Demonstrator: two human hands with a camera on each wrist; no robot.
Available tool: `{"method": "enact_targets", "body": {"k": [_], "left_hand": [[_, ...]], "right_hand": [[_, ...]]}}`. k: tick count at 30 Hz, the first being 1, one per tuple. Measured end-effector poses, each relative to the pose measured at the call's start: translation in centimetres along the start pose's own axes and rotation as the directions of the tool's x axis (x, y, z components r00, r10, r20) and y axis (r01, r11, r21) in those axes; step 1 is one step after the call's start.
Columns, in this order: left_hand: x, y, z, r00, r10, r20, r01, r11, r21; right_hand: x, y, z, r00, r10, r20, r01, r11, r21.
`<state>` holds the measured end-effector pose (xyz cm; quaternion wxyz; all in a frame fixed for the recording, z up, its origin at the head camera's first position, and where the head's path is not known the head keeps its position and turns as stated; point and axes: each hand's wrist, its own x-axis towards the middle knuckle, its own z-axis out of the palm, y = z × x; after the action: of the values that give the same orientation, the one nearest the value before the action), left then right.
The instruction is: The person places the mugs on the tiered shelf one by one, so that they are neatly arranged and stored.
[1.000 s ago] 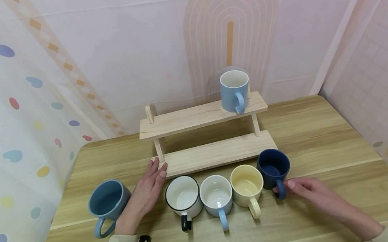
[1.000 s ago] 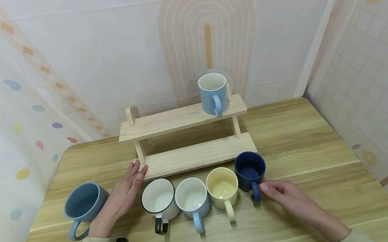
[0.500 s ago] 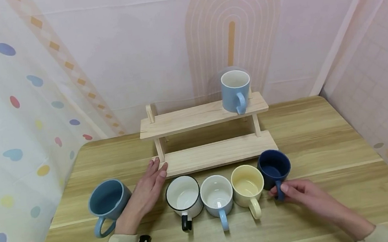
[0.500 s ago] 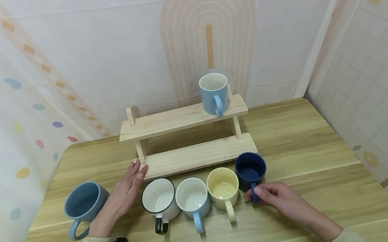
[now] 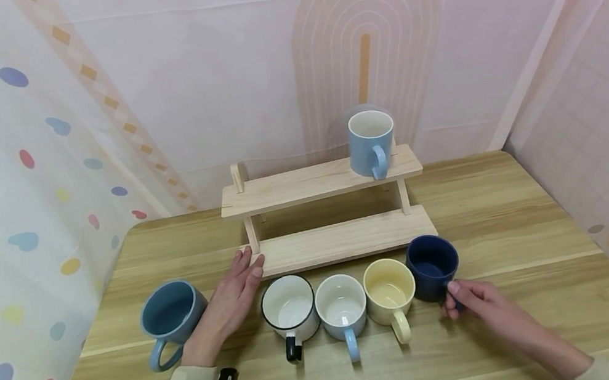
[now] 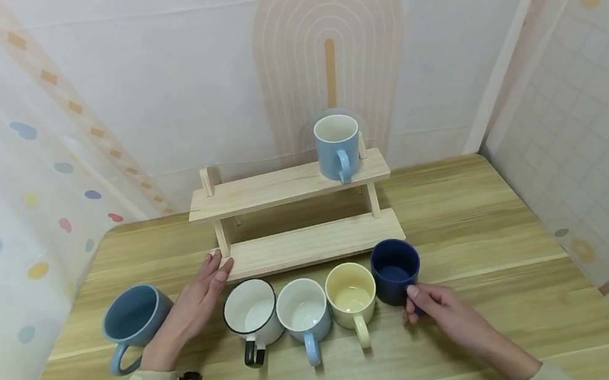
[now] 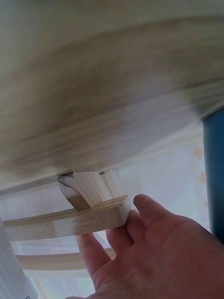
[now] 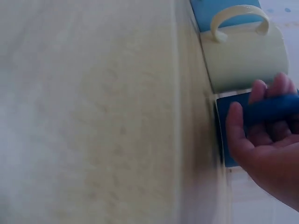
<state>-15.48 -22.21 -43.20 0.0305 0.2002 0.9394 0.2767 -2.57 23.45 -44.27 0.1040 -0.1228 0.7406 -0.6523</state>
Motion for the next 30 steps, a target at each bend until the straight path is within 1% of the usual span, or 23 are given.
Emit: {"method": "enact_targets", "body": {"k": [3,5,7,10,14,18,21,26,30], "left_hand": [[0.0,0.0,-0.1,1.000,-0.001,0.002,0.001,1.000,0.000],[0.1,-0.1,-0.1,1.000,-0.002,0.002,0.002,1.000,0.001],[0.0,-0.1,-0.1,1.000,-0.004,0.003,0.004,1.000,0.000],[0.0,-0.1,-0.1,1.000,-0.005,0.002,0.005,1.000,-0.006],[-0.1,0.1,-0.1,1.000,0.003,-0.003,-0.003,1.000,-0.009],[-0.2,0.1,0.0,1.000,0.011,-0.012,-0.011,1.000,-0.004],[-0.3,0.1,0.0,1.000,0.012,-0.015,-0.012,1.000,-0.002],[-0.2,0.1,0.0,1.000,0.012,-0.014,-0.012,1.000,-0.002],[-0.2,0.3,-0.1,1.000,0.007,-0.009,-0.007,1.000,-0.006]], "right_hand": [[-0.1,-0.4,-0.3,0.998,-0.033,-0.056,0.030,0.999,-0.045],[-0.1,-0.7,-0.5,0.995,-0.072,-0.072,0.067,0.995,-0.073],[0.0,-1.0,-0.5,0.993,-0.089,-0.079,0.083,0.994,-0.076],[0.0,-1.4,-0.6,0.986,-0.148,-0.076,0.147,0.989,-0.022],[0.1,-2.5,-0.9,0.969,-0.224,-0.107,0.232,0.970,0.075],[0.3,-4.2,-1.1,0.957,-0.245,-0.154,0.261,0.961,0.093],[0.7,-5.5,-1.1,0.948,-0.272,-0.165,0.292,0.950,0.110],[1.7,-7.6,-0.6,0.927,-0.351,-0.132,0.370,0.914,0.169],[2.8,-9.3,0.2,0.920,-0.373,-0.119,0.391,0.898,0.200]]}}
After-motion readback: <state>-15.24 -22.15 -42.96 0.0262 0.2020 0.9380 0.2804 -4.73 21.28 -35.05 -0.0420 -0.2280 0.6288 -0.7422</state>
